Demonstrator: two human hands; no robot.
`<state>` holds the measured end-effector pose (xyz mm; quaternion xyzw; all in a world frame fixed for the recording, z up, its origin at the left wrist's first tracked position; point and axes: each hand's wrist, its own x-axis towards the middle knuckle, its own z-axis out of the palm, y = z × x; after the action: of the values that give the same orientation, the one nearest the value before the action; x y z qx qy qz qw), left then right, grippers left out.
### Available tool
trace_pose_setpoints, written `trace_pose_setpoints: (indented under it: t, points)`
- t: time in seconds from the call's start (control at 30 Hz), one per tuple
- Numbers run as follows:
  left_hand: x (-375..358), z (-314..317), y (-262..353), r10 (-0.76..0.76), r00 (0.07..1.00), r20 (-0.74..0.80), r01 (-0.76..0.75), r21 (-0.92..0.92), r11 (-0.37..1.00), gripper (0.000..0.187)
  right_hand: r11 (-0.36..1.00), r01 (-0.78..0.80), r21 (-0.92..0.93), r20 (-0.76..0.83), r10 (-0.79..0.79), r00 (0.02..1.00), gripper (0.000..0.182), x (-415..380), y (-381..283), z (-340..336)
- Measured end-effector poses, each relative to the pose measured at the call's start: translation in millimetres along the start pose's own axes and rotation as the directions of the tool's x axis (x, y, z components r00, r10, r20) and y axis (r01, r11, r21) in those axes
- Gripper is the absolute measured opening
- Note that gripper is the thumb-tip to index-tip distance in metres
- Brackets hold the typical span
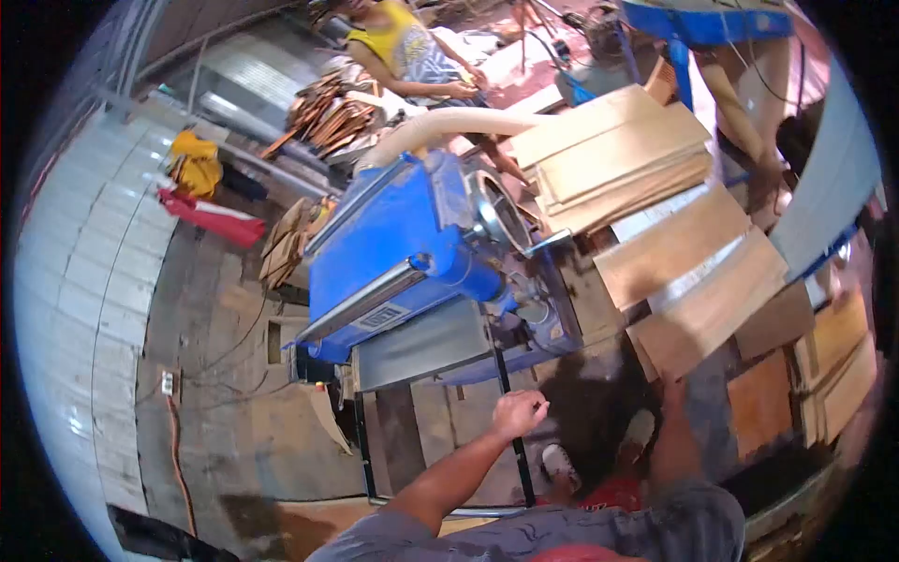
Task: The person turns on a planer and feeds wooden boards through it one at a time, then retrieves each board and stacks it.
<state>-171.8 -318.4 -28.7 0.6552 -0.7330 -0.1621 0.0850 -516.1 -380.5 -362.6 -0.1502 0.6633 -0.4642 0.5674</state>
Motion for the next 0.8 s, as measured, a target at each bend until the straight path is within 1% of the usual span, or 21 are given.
trace_pose_setpoints:
  t: [0.03,0.07,0.13,0.17,0.23,0.27,0.3,0.37,0.4,0.43,0.47,0.5,0.53,0.57,0.6,0.63,0.67,0.7,0.73,0.77,0.8]
  points:
    - [0.4,-2.0,-0.4,-0.003,0.999,0.033,0.003,-0.005,1.0,0.019,0.982,-0.177,0.061,-0.042,0.18,0.983,0.047,-36.7,-55.4,5.6]
    - [2.8,-2.0,0.2,-0.003,1.0,0.009,0.003,-0.007,1.0,0.019,0.986,-0.157,0.057,-0.03,0.159,0.987,0.047,-41.0,-72.0,8.1]
    - [-0.2,-4.2,2.8,-0.012,0.999,0.04,0.011,0.034,0.999,0.022,0.974,-0.045,0.222,0.167,0.008,0.986,0.044,-52.9,-84.4,-1.2]
    - [-3.4,-3.1,3.0,-0.001,1.0,0.025,0.001,0.023,1.0,0.022,0.975,-0.024,0.219,0.162,-0.013,0.987,0.044,-58.6,-88.2,-8.2]
    - [-2.5,-3.4,0.1,0.016,0.999,0.031,-0.016,0.0,1.0,0.022,0.958,-0.033,0.284,0.288,-0.053,0.956,0.047,-73.7,-99.8,-21.4]
    - [-3.0,-4.2,1.5,-0.008,0.999,0.042,0.009,-0.022,1.0,0.022,0.935,-0.066,0.35,0.361,-0.069,0.93,0.046,-90.0,-102.9,-35.0]
    - [-2.1,-3.4,0.8,0.008,1.0,0.022,-0.007,-0.039,0.999,0.022,0.907,-0.101,0.408,0.433,-0.094,0.897,0.045,-121.1,-120.1,-42.5]
    - [-5.9,0.4,-3.9,0.015,1.0,0.018,-0.016,0.007,1.0,0.023,0.862,-0.215,0.46,0.369,0.035,0.929,0.039,-181.7,-151.8,-45.5]
    - [-7.5,-4.0,-2.1,0.05,0.998,-0.042,-0.051,-0.021,0.999,0.024,0.963,0.002,0.268,0.443,-0.125,0.887,0.039,-172.0,-111.4,-65.1]
    - [-10.2,-5.3,-2.6,0.06,0.996,-0.06,-0.063,-0.045,0.997,0.024,0.966,0.247,0.076,0.539,-0.248,0.805,0.038,-157.8,-74.0,-87.2]
    - [-9.5,-3.6,-4.7,0.061,0.997,-0.052,-0.063,-0.038,0.997,0.025,0.986,0.071,0.149,0.488,-0.136,0.862,0.04,-183.7,-87.1,-93.7]
    - [-7.7,0.5,-7.1,0.062,0.997,-0.046,-0.063,-0.031,0.998,0.026,0.967,-0.098,0.234,0.445,-0.017,0.895,0.041,-235.0,-114.6,-84.9]
    - [-8.5,5.1,-10.9,0.079,0.994,-0.079,-0.084,-0.056,0.995,0.028,0.961,-0.075,0.265,0.413,-0.042,0.91,0.043,-282.2,-136.5,-72.1]
    - [-9.4,-4.4,-6.5,0.031,0.999,-0.011,-0.032,-0.094,0.995,0.028,0.954,-0.057,0.296,0.38,-0.063,0.923,0.045,-315.8,-146.7,-66.2]
    - [-7.6,-7.3,-5.5,0.008,1.0,0.029,-0.006,-0.093,0.996,0.029,0.962,0.019,0.271,0.453,-0.145,0.88,0.046,-325.2,-134.8,-74.1]
    - [-8.0,-6.3,-5.0,-0.018,0.997,0.073,0.025,-0.092,0.995,0.031,0.979,0.111,0.173,0.46,-0.18,0.869,0.047,-344.5,-134.0,-77.3]
    - [-7.2,-8.6,-3.2,-0.032,0.997,0.074,0.053,-0.298,0.953,0.037,0.967,0.252,0.024,0.455,-0.235,0.859,0.047,-366.0,-135.7,-80.0]
    - [-9.3,-9.8,1.6,-0.042,0.996,0.079,0.076,-0.487,0.87,0.045,0.916,0.381,-0.123,0.457,-0.288,0.841,0.048,-388.1,-138.3,-80.6]
    - [-16.6,-12.0,15.9,0.062,0.996,0.058,-0.011,-0.631,0.775,0.053,0.909,0.396,-0.131,0.452,-0.3,0.84,0.048,-408.1,-140.9,-80.0]
    - [-23.4,-14.6,32.9,0.161,0.987,0.017,-0.093,-0.752,0.653,0.062,0.832,0.512,-0.214,0.512,-0.35,0.784,0.053,-427.5,-143.6,-77.3]
    - [-38.2,-11.4,50.9,0.246,0.968,-0.049,-0.186,-0.796,0.576,0.067,0.737,0.612,-0.287,0.575,-0.378,0.726,0.058,-448.9,-144.3,-74.3]
